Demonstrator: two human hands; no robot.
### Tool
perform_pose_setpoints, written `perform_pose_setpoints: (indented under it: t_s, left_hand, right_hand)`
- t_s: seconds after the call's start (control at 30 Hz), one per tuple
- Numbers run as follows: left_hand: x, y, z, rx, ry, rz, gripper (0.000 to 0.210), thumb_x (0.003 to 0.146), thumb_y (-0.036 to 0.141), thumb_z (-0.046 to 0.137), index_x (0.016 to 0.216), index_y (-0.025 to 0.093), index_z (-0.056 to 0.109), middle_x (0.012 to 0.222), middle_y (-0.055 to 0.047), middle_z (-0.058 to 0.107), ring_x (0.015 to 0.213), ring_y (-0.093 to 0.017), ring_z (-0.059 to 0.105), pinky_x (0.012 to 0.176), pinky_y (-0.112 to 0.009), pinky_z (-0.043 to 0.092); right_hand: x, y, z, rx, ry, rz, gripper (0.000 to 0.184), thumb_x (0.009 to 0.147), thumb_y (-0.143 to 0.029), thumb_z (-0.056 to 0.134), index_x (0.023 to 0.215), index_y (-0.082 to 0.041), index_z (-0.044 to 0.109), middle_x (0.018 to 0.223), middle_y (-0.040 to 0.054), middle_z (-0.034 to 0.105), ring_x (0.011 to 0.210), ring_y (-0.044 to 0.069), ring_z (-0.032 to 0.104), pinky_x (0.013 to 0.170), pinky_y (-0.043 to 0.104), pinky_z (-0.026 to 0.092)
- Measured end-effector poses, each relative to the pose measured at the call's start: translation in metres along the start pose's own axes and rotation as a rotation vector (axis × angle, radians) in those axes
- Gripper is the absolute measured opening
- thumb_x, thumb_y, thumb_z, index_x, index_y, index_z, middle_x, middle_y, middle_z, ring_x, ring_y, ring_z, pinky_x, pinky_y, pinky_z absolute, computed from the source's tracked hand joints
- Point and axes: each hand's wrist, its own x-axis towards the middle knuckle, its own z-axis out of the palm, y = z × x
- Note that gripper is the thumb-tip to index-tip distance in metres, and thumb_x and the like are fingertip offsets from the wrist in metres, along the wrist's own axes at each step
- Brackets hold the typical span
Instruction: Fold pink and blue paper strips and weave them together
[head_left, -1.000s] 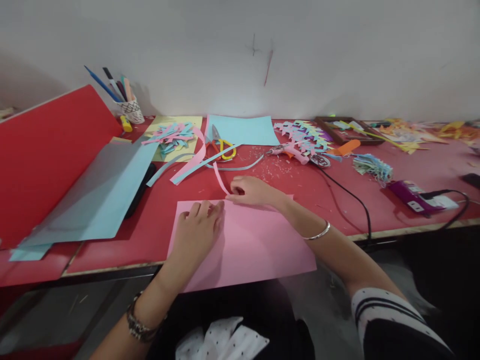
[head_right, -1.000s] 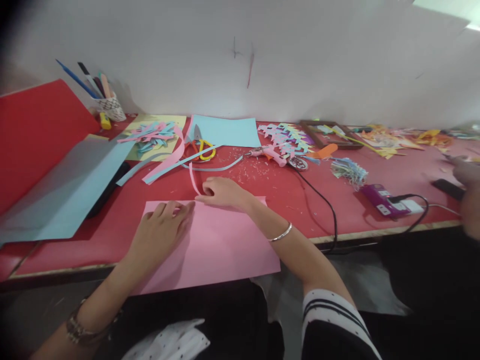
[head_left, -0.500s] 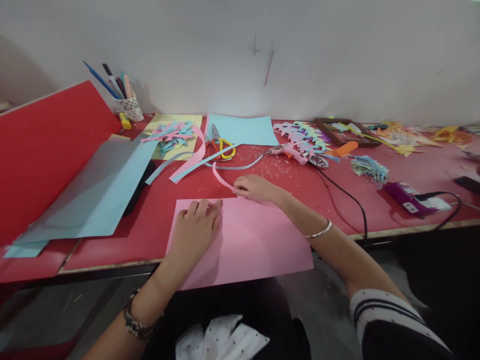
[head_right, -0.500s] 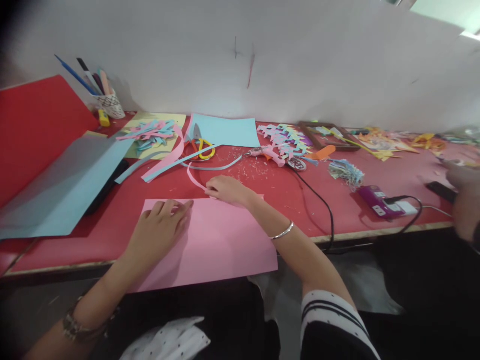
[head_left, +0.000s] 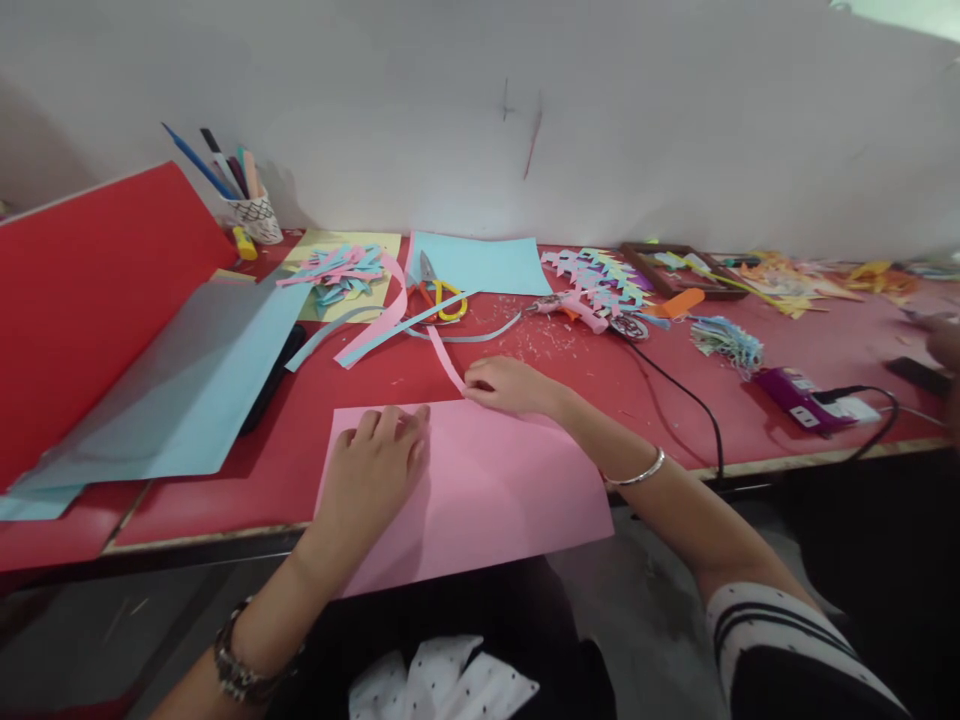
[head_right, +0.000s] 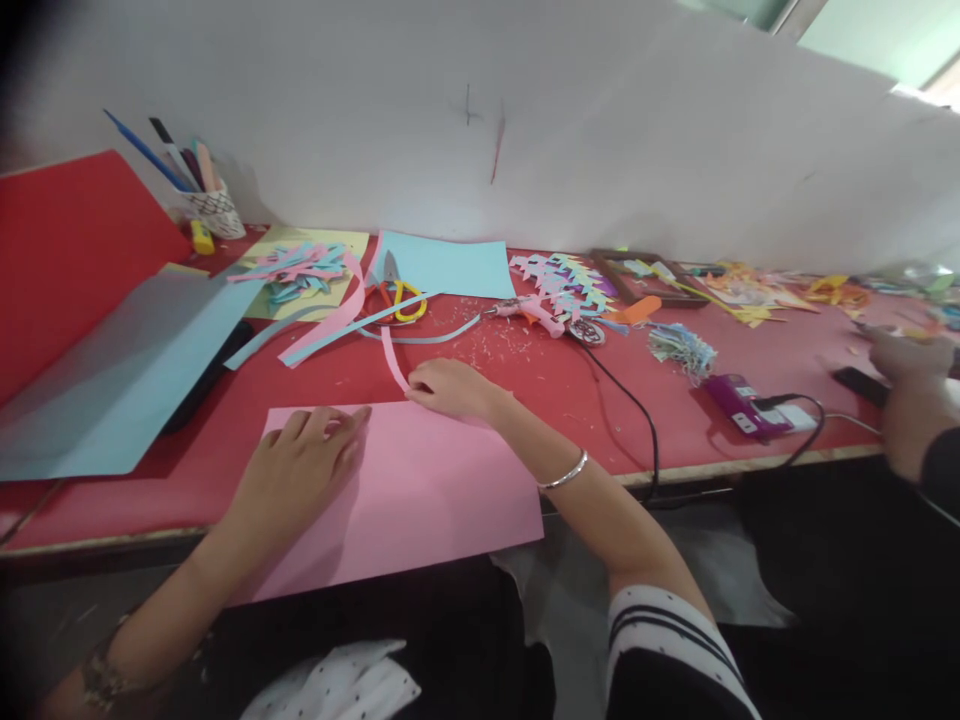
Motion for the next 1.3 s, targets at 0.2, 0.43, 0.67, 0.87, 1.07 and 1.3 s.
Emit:
perform_pose_setpoints:
  t_s: [0.2, 0.43, 0.67, 0.87, 1.07, 1.3]
  left_hand:
    - [-0.006, -0.008, -0.001, 0.007, -0.002, 0.007, 0.038, 0.086, 0.026, 0.034, 0.120, 0.021, 0.049, 0.096, -0.009, 0.059, 0.086, -0.024, 0.054, 0.063, -0.035, 0.044]
    - [-0.010, -0.017, -0.001, 0.032, -0.019, 0.002, 0.039, 0.086, 0.028, 0.033, 0.121, 0.021, 0.048, 0.095, -0.009, 0.059, 0.086, -0.024, 0.053, 0.064, -0.034, 0.044]
    - [-0.011, -0.017, -0.002, 0.047, -0.039, -0.010, 0.039, 0.087, 0.028, 0.032, 0.122, 0.022, 0.047, 0.096, -0.010, 0.058, 0.087, -0.023, 0.052, 0.064, -0.033, 0.043]
    - [-0.011, -0.017, -0.004, 0.036, -0.044, -0.003, 0.039, 0.086, 0.027, 0.030, 0.122, 0.022, 0.047, 0.097, -0.010, 0.058, 0.087, -0.024, 0.052, 0.064, -0.034, 0.043]
    - [-0.010, -0.016, -0.007, -0.005, -0.059, -0.019, 0.039, 0.086, 0.026, 0.031, 0.121, 0.021, 0.048, 0.097, -0.010, 0.059, 0.088, -0.024, 0.052, 0.065, -0.035, 0.043]
    - [-0.010, -0.016, -0.006, 0.011, -0.059, -0.028, 0.039, 0.086, 0.027, 0.031, 0.121, 0.023, 0.048, 0.098, -0.009, 0.059, 0.088, -0.023, 0.052, 0.065, -0.033, 0.043]
  right_hand:
    - [0.004, 0.002, 0.003, 0.017, -0.027, -0.012, 0.024, 0.081, -0.025, 0.038, 0.060, -0.015, 0.044, 0.070, 0.0024, 0.050, 0.062, 0.010, 0.038, 0.056, 0.023, 0.023]
    - [0.004, 0.001, 0.004, 0.101, 0.005, 0.035, 0.023, 0.080, -0.025, 0.038, 0.060, -0.016, 0.044, 0.069, 0.0010, 0.052, 0.059, 0.008, 0.039, 0.056, 0.023, 0.024]
    - [0.001, -0.012, 0.004, 0.059, 0.069, 0.069, 0.025, 0.075, -0.032, 0.045, 0.058, -0.018, 0.035, 0.061, -0.0019, 0.044, 0.057, 0.008, 0.035, 0.053, 0.023, 0.022]
    - [0.002, -0.008, 0.005, 0.133, 0.058, 0.015, 0.022, 0.079, -0.027, 0.039, 0.059, -0.017, 0.036, 0.063, -0.0015, 0.043, 0.057, 0.008, 0.036, 0.055, 0.022, 0.024]
    - [0.005, -0.002, 0.007, 0.157, 0.051, 0.011, 0.021, 0.079, -0.024, 0.039, 0.059, -0.017, 0.035, 0.062, -0.0016, 0.043, 0.057, 0.008, 0.037, 0.055, 0.022, 0.025]
    - [0.004, -0.001, 0.003, 0.182, 0.062, 0.111, 0.022, 0.079, -0.027, 0.041, 0.059, -0.017, 0.038, 0.060, -0.0027, 0.044, 0.055, 0.007, 0.037, 0.054, 0.022, 0.024]
